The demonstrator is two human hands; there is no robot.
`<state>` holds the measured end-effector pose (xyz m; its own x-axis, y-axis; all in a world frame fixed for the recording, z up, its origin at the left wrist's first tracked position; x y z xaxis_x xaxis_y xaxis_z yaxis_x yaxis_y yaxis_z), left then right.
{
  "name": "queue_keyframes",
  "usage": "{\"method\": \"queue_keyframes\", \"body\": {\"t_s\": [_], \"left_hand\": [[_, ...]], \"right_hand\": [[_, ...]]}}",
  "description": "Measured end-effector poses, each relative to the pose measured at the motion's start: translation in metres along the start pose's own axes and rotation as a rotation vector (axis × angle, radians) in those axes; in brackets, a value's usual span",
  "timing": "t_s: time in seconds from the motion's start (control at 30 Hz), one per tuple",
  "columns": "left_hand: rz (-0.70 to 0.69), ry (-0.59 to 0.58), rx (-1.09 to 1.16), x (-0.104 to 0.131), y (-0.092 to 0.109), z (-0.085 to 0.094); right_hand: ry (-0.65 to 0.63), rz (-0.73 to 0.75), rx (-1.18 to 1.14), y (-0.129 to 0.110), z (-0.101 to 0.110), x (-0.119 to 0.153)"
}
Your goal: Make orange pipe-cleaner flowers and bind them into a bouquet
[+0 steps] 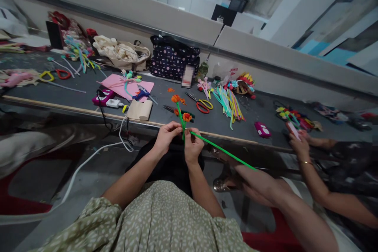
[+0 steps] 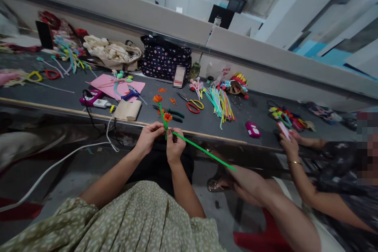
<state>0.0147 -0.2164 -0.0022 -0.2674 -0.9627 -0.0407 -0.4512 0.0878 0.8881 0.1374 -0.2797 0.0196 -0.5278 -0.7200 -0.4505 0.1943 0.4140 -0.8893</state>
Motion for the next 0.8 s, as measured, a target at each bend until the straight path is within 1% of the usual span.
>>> {"method": "queue_keyframes", "body": {"t_s": [0.1, 0.17, 0.27, 0.43, 0.57, 0.7, 0.8], "left_hand": [[-0.015, 0.041, -0.034, 0.002, 0.003, 0.003], [-0.029, 0.049, -0.055, 0.003, 0.004, 0.003], [-0.005, 0.056, -0.058, 0.003, 0.002, 0.002], [0.044, 0.081, 0.020, 0.002, -0.003, 0.001], [0.010, 0.098, 0.021, 0.001, 0.001, 0.002], [-0.046, 0.119, -0.035, -0.001, 0.004, 0.007], [-0.099, 0.122, -0.086, -0.002, 0.006, 0.010]], "right_hand": [[-0.013, 0.173, 0.134, -0.014, 0.003, -0.003], [-0.050, 0.252, 0.208, -0.020, 0.003, -0.005], [-0.131, 0.326, 0.288, -0.026, 0.000, -0.005], [-0.235, 0.433, 0.360, -0.034, -0.006, -0.002], [-0.224, 0.531, 0.423, -0.041, -0.009, 0.002], [-0.196, 0.632, 0.482, -0.048, -0.013, 0.007], [-0.169, 0.613, 0.469, -0.047, -0.012, 0.006]]}}
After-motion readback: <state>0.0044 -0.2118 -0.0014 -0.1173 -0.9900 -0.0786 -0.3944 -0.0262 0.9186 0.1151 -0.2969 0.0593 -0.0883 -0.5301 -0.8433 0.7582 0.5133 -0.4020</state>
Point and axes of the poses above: each hand's wrist, its own x-axis away from the middle knuckle, its own z-axis out of the back of the hand, y = z × x, the point moved 9 cm from there along -x, towards the middle knuckle
